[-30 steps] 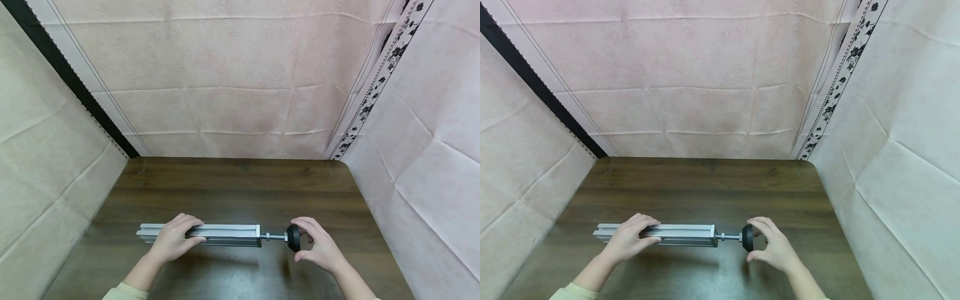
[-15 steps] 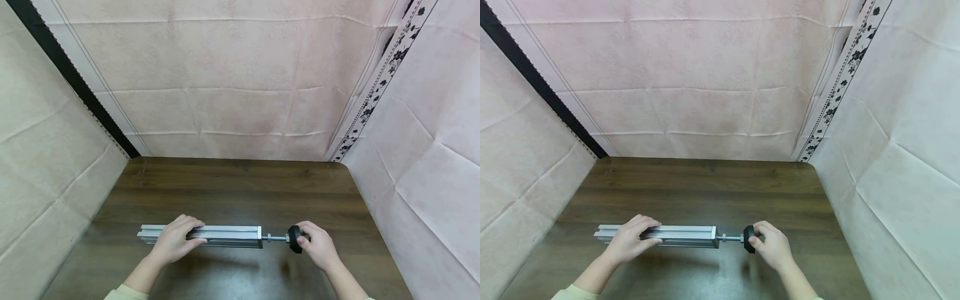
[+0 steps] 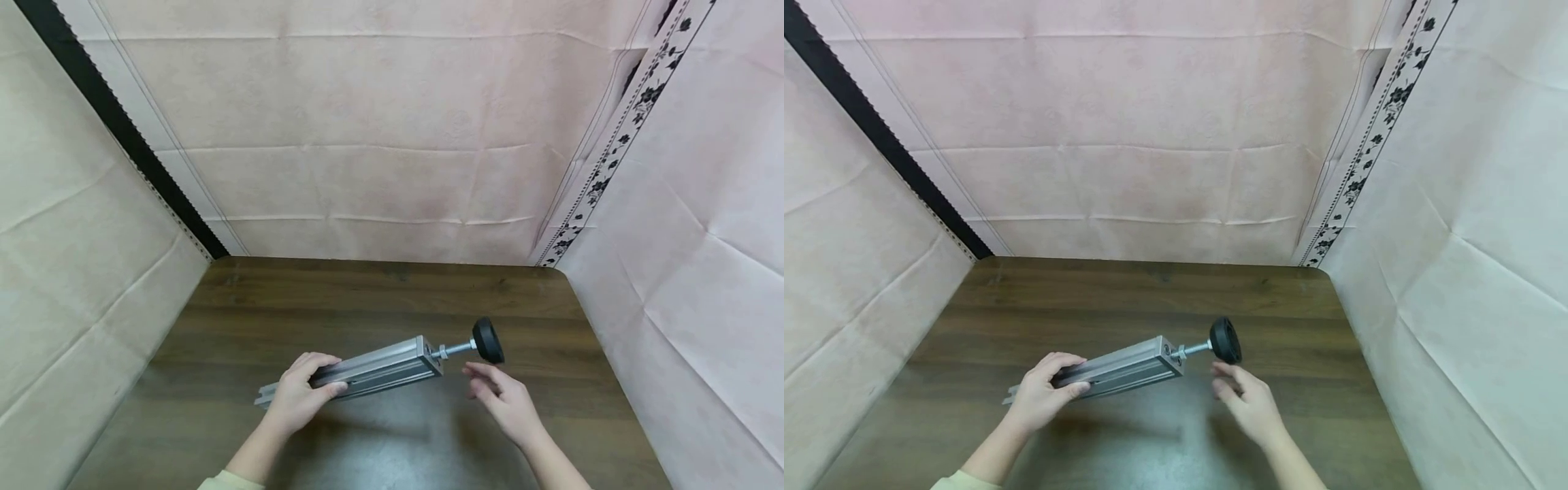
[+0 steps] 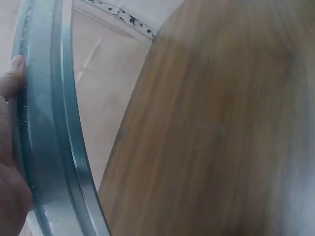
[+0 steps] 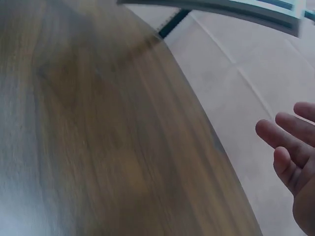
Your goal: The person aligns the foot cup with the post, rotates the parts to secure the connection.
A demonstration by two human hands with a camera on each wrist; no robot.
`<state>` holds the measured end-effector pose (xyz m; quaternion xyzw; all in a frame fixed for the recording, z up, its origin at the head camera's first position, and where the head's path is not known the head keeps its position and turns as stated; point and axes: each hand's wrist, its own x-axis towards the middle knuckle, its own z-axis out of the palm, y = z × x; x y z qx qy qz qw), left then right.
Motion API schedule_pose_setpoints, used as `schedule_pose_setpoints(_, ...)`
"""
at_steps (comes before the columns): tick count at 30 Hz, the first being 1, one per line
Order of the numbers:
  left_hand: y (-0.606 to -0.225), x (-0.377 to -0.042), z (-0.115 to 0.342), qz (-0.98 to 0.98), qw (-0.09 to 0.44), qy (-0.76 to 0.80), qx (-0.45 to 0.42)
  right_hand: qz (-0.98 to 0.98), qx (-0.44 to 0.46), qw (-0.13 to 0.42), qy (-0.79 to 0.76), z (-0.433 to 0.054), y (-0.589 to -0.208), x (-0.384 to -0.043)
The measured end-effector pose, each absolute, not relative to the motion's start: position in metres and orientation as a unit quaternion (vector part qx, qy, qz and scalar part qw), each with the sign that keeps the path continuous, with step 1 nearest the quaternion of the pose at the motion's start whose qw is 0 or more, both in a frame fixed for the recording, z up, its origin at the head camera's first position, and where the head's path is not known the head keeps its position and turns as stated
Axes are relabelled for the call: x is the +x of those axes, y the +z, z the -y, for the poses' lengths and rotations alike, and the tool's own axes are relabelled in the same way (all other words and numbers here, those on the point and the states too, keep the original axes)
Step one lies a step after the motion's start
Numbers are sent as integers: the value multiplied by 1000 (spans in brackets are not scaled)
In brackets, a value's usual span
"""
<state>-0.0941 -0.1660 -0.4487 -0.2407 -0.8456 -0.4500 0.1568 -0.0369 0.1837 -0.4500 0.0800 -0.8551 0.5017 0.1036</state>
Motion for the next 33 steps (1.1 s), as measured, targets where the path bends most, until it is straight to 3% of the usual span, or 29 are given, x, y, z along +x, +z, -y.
schedule_pose_setpoints(7, -448, -87, 145, 819, 119, -539, -160, 868, 147, 116, 460, -161, -446, -45)
schedule_pose_setpoints(15, -427, -76, 128, 777, 122, -602, -138, 863, 159, 102, 469, -141, -434, -52)
schedule_pose_setpoints(23, -458, -82, 114, 714, 79, -686, -115, 856, 151, 81, 488, -120, -421, -56)
schedule_pose_setpoints(33, -472, -80, 97, 666, 57, -729, -146, 851, 151, 160, 477, -107, -405, -57)
